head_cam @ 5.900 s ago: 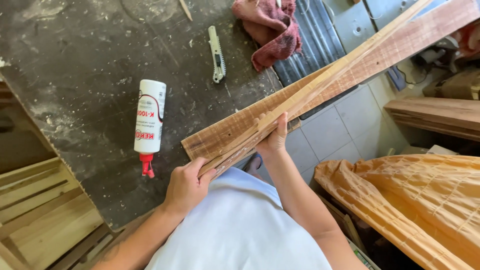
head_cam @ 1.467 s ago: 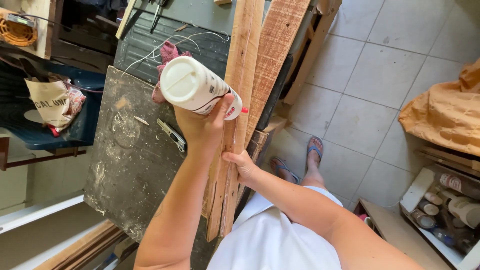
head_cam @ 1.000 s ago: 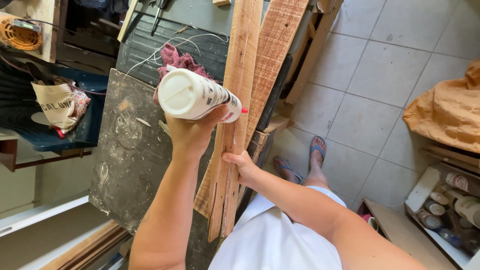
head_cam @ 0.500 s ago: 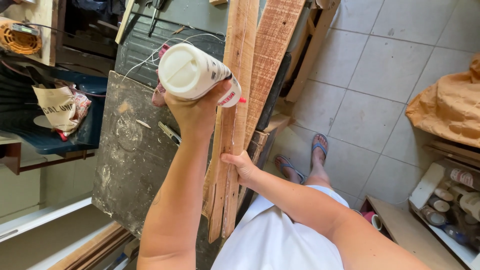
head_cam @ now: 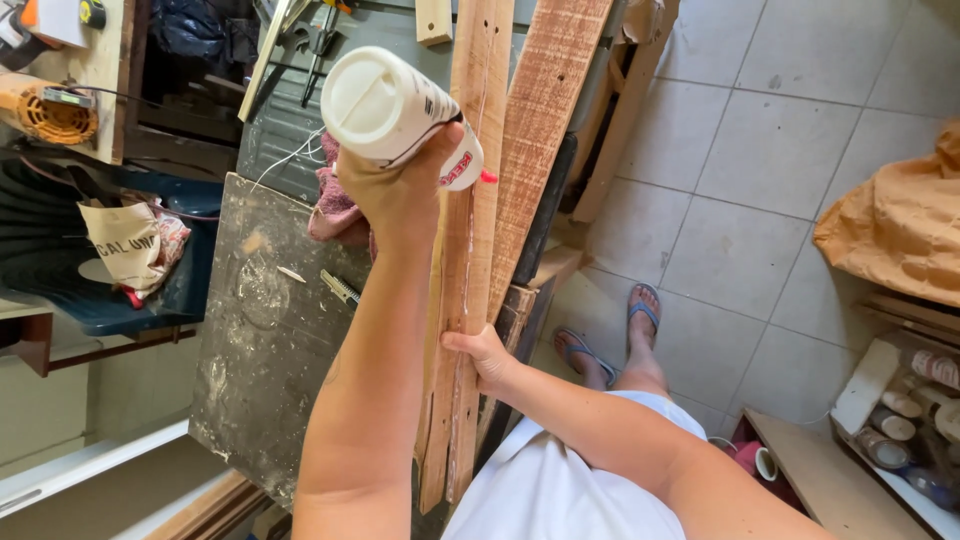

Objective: Applying wood glue to the edges of wooden planks and securing them together with a clamp on a workbench.

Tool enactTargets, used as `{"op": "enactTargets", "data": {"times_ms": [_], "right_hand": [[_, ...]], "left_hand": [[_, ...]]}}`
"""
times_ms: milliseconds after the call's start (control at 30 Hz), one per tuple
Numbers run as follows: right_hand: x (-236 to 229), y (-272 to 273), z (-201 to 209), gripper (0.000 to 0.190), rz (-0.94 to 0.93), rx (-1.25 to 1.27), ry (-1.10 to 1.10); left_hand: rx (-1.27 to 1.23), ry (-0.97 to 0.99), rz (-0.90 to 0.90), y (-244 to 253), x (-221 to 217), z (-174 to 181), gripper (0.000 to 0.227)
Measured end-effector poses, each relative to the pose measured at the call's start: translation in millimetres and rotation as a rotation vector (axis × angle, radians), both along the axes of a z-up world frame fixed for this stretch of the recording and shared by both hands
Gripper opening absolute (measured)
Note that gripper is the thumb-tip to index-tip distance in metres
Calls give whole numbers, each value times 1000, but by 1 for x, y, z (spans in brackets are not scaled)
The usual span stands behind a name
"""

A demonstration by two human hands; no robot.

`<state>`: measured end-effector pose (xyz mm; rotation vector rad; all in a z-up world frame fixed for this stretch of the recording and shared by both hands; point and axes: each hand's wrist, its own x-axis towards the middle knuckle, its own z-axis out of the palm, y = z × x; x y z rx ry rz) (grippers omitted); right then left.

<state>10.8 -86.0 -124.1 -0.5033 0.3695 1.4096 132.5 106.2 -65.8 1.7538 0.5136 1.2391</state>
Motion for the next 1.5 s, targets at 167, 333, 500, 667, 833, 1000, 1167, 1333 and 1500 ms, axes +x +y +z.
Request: {"op": "enactTargets", "data": {"times_ms": [167, 333, 500, 667, 833, 1000, 1167, 1333, 1500], "right_hand": [[4, 0, 8, 49, -10, -7, 6], [5, 1, 7, 49, -3, -3, 5], [9, 0, 15, 48, -17, -4, 4], [8, 0, 13, 49, -2, 2, 9], [14, -1, 19, 47, -7, -12, 14], [13, -1, 19, 45, -12, -22, 43], [8, 1, 1, 63, 31, 28, 15], [6, 3, -9, 83, 82, 75, -6], [7, 0, -4, 78, 114, 67, 27]], "left_hand": [[-27, 111, 30, -25, -21, 41, 92], [-90, 201, -2, -50, -51, 66, 84], [-57, 110, -1, -35, -28, 51, 80], [4, 112, 29, -32, -11, 41, 78], [19, 187, 21, -9, -38, 20, 74], [17, 50, -5, -9, 15, 47, 72], [-52, 110, 111, -11, 52, 67, 67], [-81, 162, 56, -18, 49, 82, 44], [-44, 152, 100, -4, 68, 75, 52]]}}
